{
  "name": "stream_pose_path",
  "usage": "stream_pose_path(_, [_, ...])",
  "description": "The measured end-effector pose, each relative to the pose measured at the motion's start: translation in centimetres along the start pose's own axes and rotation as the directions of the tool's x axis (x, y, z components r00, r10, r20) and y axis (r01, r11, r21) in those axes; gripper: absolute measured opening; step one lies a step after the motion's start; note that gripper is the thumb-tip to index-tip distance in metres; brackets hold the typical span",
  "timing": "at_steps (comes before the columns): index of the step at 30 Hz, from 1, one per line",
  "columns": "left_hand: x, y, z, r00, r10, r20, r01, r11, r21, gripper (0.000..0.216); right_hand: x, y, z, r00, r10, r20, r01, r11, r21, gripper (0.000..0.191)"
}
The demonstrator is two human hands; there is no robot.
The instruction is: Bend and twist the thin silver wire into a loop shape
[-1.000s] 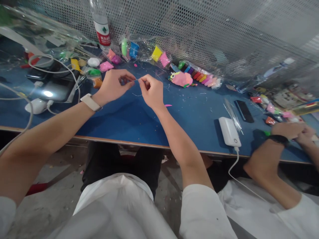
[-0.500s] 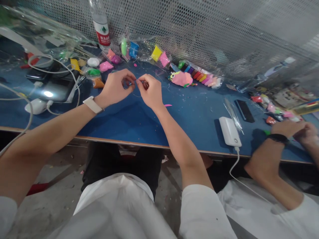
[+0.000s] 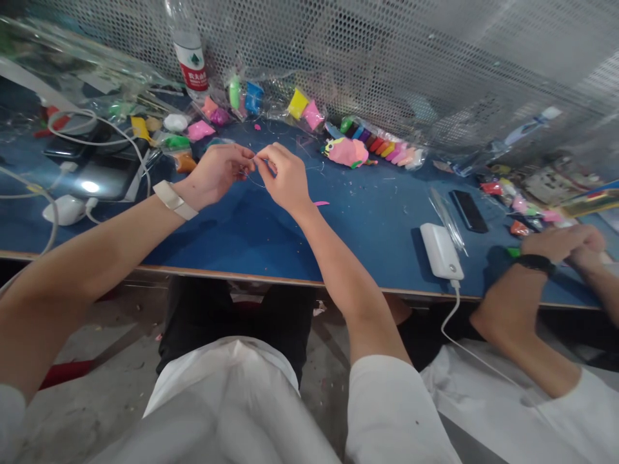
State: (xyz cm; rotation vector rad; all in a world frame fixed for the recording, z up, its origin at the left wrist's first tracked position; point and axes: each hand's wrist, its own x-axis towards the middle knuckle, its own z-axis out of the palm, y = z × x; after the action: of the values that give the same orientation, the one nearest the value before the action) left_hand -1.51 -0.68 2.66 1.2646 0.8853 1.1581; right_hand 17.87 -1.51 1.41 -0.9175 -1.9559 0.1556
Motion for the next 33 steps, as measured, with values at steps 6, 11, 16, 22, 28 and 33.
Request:
stream_pose_path(6, [-0.2, 0.1, -0.4, 0.919, 0.371, 0.134, -0.39, 0.801, 0.455, 0.023, 0.1, 0.4, 0.3, 0.995, 0.069, -0.078, -0.066, 0.997, 0.034, 0.038])
stream_pose_path(11, [-0.9, 0.4, -0.5, 0.89, 0.41, 0.2, -0.415, 0.544, 0.729, 0.018, 0.0, 0.6, 0.5, 0.997, 0.069, -0.041, -0.068, 0.998, 0.019, 0.025])
stream_pose_path(16, [-0.8, 0.2, -0.8, 0.872, 0.42, 0.251, -0.403, 0.328, 0.854, 0.016, -0.1, 1.0, 0.8, 0.996, 0.081, -0.025, -0.081, 0.996, 0.039, 0.021])
stream_pose_path(22, [-0.3, -0.3, -1.1, 0.859, 0.45, 0.244, -0.432, 0.38, 0.818, 0.011, -0.1, 0.9, 0.4, 0.993, 0.106, -0.051, -0.1, 0.99, 0.104, 0.033])
stream_pose_path(28, [0.1, -0.4, -1.2, 0.885, 0.431, 0.179, -0.424, 0.583, 0.692, 0.012, 0.0, 0.7, 0.1, 0.998, 0.043, -0.054, -0.036, 0.99, 0.134, 0.044])
stream_pose_path(33, [0.2, -0.4, -0.7, 0.947, 0.302, 0.108, -0.318, 0.843, 0.433, 0.02, 0.0, 0.6, -0.3, 0.999, 0.006, -0.054, 0.004, 0.985, 0.171, 0.049])
